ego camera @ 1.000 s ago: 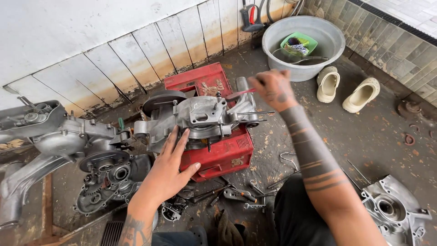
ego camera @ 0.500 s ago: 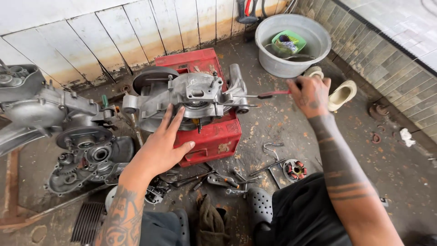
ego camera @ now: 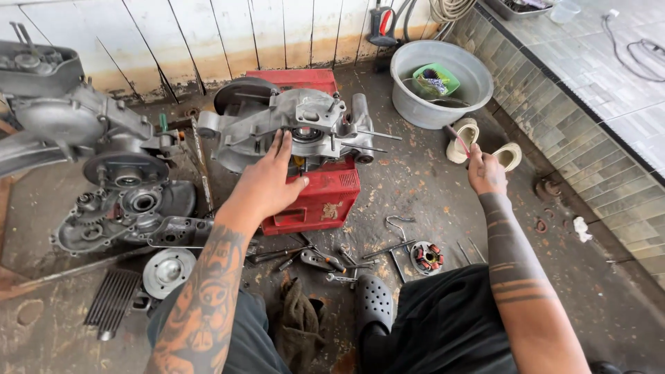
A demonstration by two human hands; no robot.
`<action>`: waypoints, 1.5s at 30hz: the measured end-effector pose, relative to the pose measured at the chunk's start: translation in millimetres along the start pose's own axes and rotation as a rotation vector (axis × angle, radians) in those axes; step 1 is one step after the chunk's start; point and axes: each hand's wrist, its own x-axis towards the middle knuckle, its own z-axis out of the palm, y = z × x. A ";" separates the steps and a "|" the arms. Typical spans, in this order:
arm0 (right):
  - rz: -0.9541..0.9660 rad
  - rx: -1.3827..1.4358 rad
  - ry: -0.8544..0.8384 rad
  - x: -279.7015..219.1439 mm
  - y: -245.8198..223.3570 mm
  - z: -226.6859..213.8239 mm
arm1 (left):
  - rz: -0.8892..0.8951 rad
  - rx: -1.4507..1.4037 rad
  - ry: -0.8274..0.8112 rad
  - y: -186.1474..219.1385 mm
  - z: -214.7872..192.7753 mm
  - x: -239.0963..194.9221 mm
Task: The person uses a yellow-handled screwdriver to work on the internal components of a disassembled engine casing. They then switch to a red-handled screwdriver to continue manipulating parts within the engine block, which is resting on a red toolbox.
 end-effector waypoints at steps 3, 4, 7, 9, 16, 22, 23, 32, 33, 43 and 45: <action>-0.003 0.166 -0.036 -13.5 4.0 -16.8 | 0.024 -0.050 0.014 -1.8 -2.4 0.9; -0.008 0.170 -0.039 -14.4 10.4 -16.2 | 0.036 -0.092 0.033 -3.0 -3.8 0.0; 0.014 0.084 -0.055 -6.8 44.0 -16.3 | 0.035 -0.100 0.042 -8.1 1.1 5.7; 0.018 0.048 -0.048 -23.3 44.4 -33.2 | 0.036 -0.126 0.042 -9.3 1.5 6.9; -0.193 0.008 -0.032 -106.7 25.7 -114.4 | 0.043 -0.185 0.014 -12.4 -1.0 4.6; -0.637 0.103 0.031 -185.2 -10.3 -156.0 | 0.053 -0.226 -0.032 -9.4 -10.4 -4.0; -0.643 0.102 0.031 -177.2 -3.3 -149.7 | 0.051 -0.227 -0.027 -10.3 -10.1 -3.3; -0.510 0.525 0.167 -223.2 -67.4 -64.4 | 0.086 -0.298 -0.034 -10.9 -17.7 -8.5; -0.392 0.706 0.034 -231.6 -70.8 -40.9 | 0.087 -0.236 0.014 -12.2 -14.8 -3.9; 0.049 1.380 -0.514 -272.8 -113.2 129.5 | 0.285 -0.252 0.487 -29.4 -28.8 11.7; 0.045 1.375 -0.501 -274.2 -135.6 129.2 | 0.287 -0.218 0.534 -35.7 -21.2 20.1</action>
